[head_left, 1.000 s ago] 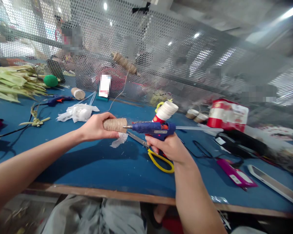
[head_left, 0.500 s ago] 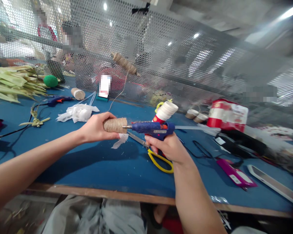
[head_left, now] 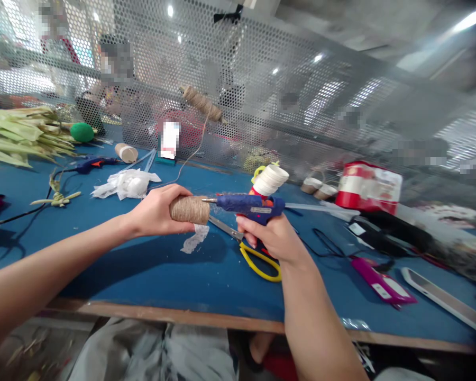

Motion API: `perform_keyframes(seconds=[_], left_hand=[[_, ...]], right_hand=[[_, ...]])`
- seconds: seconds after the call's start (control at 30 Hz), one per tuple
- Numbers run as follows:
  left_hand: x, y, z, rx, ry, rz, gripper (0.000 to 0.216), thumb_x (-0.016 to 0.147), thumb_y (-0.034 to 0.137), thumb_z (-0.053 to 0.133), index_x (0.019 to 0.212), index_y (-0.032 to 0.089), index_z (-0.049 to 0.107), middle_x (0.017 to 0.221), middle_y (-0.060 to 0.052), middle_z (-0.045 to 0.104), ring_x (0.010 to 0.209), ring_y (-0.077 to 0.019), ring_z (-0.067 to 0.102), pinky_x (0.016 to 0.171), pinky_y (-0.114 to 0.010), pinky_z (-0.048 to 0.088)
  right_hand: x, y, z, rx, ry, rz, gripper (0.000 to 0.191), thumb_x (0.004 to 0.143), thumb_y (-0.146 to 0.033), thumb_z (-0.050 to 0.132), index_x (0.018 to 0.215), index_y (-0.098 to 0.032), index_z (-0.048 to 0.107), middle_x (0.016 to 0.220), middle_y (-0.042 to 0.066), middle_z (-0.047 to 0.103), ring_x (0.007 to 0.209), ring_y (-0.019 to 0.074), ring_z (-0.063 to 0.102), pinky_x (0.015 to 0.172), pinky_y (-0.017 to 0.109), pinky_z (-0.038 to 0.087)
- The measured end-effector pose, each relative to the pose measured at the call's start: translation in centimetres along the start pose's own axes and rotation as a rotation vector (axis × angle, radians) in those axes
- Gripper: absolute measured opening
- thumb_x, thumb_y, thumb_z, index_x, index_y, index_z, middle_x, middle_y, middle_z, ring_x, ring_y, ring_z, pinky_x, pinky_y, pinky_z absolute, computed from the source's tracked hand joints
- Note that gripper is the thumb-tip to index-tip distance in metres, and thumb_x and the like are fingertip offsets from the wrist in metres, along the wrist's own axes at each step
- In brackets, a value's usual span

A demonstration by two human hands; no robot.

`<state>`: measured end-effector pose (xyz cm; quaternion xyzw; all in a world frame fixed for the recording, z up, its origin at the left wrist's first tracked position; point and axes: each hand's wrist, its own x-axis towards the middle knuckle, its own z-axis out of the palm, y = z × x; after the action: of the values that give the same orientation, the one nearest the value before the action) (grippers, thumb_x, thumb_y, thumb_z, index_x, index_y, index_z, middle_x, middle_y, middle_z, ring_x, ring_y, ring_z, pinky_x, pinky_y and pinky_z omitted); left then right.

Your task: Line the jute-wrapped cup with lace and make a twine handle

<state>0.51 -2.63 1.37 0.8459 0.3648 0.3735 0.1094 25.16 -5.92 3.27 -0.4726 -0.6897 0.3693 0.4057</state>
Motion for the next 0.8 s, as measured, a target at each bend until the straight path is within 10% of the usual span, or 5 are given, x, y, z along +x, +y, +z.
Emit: perform_keyframes(seconds=[0.8], left_hand=[[0.1, -0.4, -0.1, -0.019, 0.014, -0.075, 0.051, 0.059, 0.044, 0.067, 0.098, 0.013, 0.055, 0.093, -0.009, 0.064, 0.082, -0.0208, 0.06, 0.073, -0.034, 0.048]], right_hand=[[2.2, 1.5, -1.4, 0.237, 0.128, 0.147, 0.025, 0.063, -0.033, 0.069, 0.077, -0.014, 0.061, 0.053, -0.003, 0.052, 0.047, 0.0076, 0.047, 0.041, 0.02, 0.038]])
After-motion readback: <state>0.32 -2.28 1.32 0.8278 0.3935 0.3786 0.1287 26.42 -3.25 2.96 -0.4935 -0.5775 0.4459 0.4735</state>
